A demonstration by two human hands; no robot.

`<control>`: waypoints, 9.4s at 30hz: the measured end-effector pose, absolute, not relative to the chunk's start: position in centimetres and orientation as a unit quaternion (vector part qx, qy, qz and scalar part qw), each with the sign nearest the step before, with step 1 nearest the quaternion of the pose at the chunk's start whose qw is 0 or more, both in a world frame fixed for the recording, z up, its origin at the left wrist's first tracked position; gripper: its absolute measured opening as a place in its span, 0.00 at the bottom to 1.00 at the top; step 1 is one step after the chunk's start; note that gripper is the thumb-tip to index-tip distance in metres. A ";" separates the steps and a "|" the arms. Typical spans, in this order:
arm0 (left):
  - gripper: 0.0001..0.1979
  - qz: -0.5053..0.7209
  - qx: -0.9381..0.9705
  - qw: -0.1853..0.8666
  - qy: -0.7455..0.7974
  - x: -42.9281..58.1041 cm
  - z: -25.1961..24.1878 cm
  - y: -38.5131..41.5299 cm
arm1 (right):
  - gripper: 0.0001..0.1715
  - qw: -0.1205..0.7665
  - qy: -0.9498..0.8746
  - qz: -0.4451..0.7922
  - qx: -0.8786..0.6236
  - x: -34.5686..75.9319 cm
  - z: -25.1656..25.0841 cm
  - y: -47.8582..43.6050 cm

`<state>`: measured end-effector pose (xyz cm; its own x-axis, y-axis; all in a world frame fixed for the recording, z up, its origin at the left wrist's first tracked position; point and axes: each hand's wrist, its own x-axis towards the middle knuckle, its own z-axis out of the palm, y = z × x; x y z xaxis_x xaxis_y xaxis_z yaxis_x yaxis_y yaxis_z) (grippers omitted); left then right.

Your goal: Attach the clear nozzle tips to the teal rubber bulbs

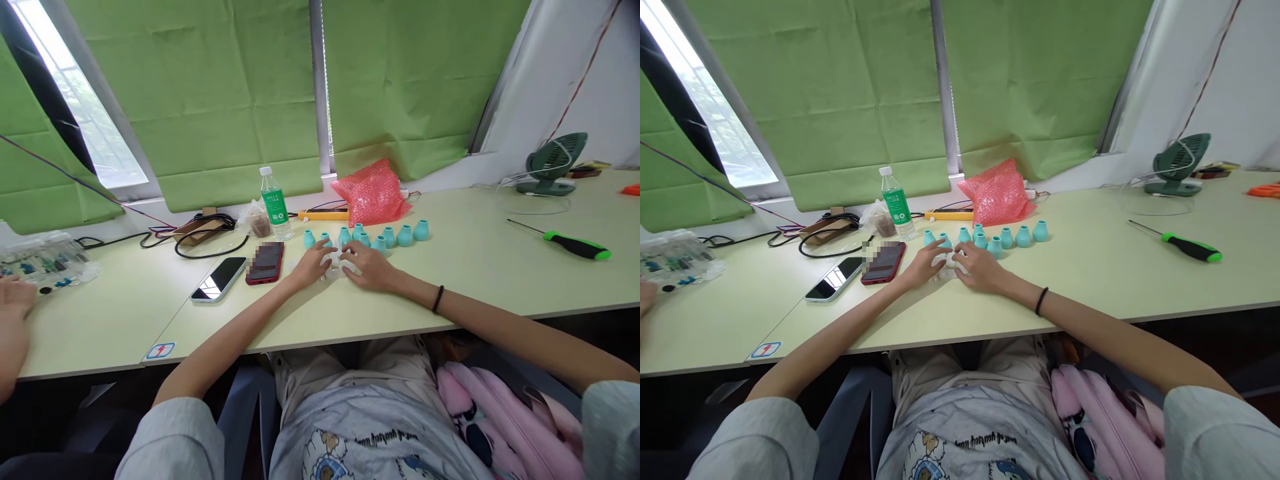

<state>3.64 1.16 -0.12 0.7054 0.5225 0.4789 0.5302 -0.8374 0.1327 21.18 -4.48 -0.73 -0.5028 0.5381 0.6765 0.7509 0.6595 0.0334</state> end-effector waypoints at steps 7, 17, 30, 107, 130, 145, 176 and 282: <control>0.16 -0.241 -0.928 0.030 -0.282 0.4 0.7 2.6 | 0.12 0.250 -0.874 -0.114 -0.400 20.4 -2.2 -3.2; 0.14 -0.289 -0.906 0.056 -0.304 0.3 0.8 1.8 | 0.11 0.331 -0.857 -0.081 -0.387 19.7 -1.7 -2.5; 0.09 -0.104 -0.951 -0.049 -0.288 -1.1 2.8 1.0 | 0.16 0.260 -0.888 -0.073 -0.372 19.3 -1.2 -4.0; 0.14 -0.414 -0.743 -0.446 -0.280 0.7 1.3 0.4 | 0.18 0.537 -0.658 0.408 -0.334 19.2 -0.5 -3.5; 0.15 -0.454 -0.765 -0.351 -0.293 1.5 1.0 -0.6 | 0.17 0.552 -0.639 0.416 -0.337 19.1 -0.2 -3.7; 0.18 -0.394 -0.826 -0.291 -0.280 1.5 0.6 -1.2 | 0.14 0.587 -0.560 0.499 -0.305 19.4 -0.7 -3.2; 0.13 -0.307 -0.594 -0.719 -0.191 1.2 1.5 -1.0 | 0.22 0.520 -0.725 0.358 -0.273 19.1 0.2 -4.1; 0.19 -0.289 -0.853 -0.367 -0.233 1.7 1.8 -2.8 | 0.08 0.213 -0.707 0.497 -0.456 20.6 1.6 -4.6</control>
<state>1.72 -2.79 1.79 0.7243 0.6094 0.3226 0.1843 -0.6219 0.7611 20.59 -4.64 1.59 -0.4942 0.8559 -0.1523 0.4323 0.0899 -0.8972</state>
